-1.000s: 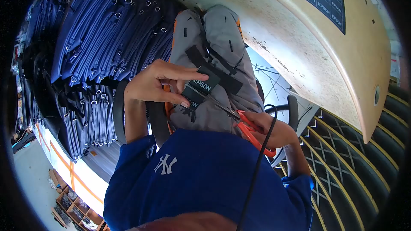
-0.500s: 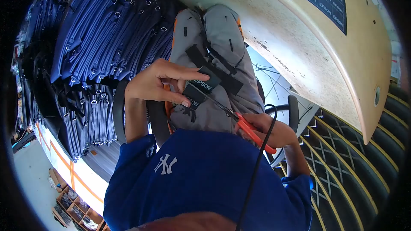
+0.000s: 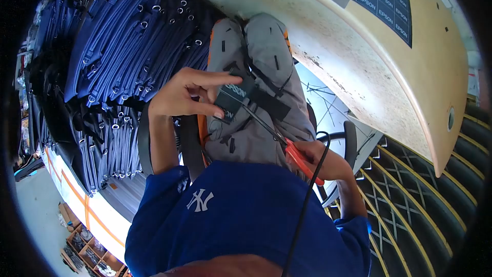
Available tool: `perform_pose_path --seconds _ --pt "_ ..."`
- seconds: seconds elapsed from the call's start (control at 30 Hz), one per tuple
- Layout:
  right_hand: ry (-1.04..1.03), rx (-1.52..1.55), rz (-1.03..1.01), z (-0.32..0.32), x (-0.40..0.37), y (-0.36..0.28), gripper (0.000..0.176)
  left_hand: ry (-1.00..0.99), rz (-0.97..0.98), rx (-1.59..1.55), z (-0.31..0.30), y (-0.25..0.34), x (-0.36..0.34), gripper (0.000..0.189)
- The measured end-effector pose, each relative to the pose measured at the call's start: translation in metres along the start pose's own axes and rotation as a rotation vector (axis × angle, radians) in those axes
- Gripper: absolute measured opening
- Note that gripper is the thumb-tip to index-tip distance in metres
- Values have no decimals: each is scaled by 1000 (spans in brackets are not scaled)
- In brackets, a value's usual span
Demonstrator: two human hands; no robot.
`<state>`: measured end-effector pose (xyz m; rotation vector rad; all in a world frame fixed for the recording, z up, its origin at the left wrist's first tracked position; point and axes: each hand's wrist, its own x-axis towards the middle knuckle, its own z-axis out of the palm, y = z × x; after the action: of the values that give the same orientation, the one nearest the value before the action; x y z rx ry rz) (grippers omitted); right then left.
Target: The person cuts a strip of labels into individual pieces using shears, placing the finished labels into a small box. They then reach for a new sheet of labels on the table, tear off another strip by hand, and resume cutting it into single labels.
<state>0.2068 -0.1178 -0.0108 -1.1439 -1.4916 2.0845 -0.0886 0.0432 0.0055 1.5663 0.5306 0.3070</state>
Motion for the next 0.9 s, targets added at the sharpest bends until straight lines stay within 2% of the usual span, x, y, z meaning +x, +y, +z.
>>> perform_pose_path --seconds 0.07,0.1,0.17,0.2,0.23,0.3,0.4,0.43,0.47,0.5,0.53,0.57,0.6,0.63,0.73,0.77,0.83,0.87,0.9 --pt "69 39 10 3 -2 -2 30 130 150 126 -11 11 5 64" --pt "60 12 85 1 -3 10 38 123 171 140 -16 19 9 64" --pt "137 -4 60 7 -4 20 44 316 119 48 -24 38 24 64" --pt "139 -57 35 7 -4 28 47 343 157 81 -30 46 38 63" --pt "155 -12 -21 10 -3 38 49 339 163 140 -37 58 53 58" --pt "178 17 78 14 -5 34 64 318 273 391 -54 83 89 49" --pt "196 51 67 19 -5 39 64 322 510 618 -72 114 156 35" --pt "202 71 66 21 -6 42 64 335 511 683 -77 127 180 32" --pt "180 99 73 21 -7 39 63 381 434 640 -75 152 195 36" --pt "189 87 65 22 -6 38 63 358 474 740 -81 164 215 26" --pt "200 101 49 23 -4 38 62 357 695 740 -96 150 251 24" --pt "210 116 34 25 -4 39 62 315 712 840 -103 150 274 24" --pt "204 109 80 24 -5 39 61 189 670 865 -112 145 292 24" --pt "207 99 78 24 -6 40 61 63 623 888 -113 147 297 24" --pt "288 182 8 28 -7 45 60 30 611 1051 -113 150 290 26" --pt "282 199 12 29 -8 48 60 22 613 932 -113 150 280 27" --pt "414 86 47 29 -8 56 53 175 419 1103 -97 166 234 29" --pt "447 56 114 30 -7 63 55 220 499 1001 -99 154 217 32" --pt "503 -10 36 31 -4 59 50 272 568 900 -100 140 198 34"
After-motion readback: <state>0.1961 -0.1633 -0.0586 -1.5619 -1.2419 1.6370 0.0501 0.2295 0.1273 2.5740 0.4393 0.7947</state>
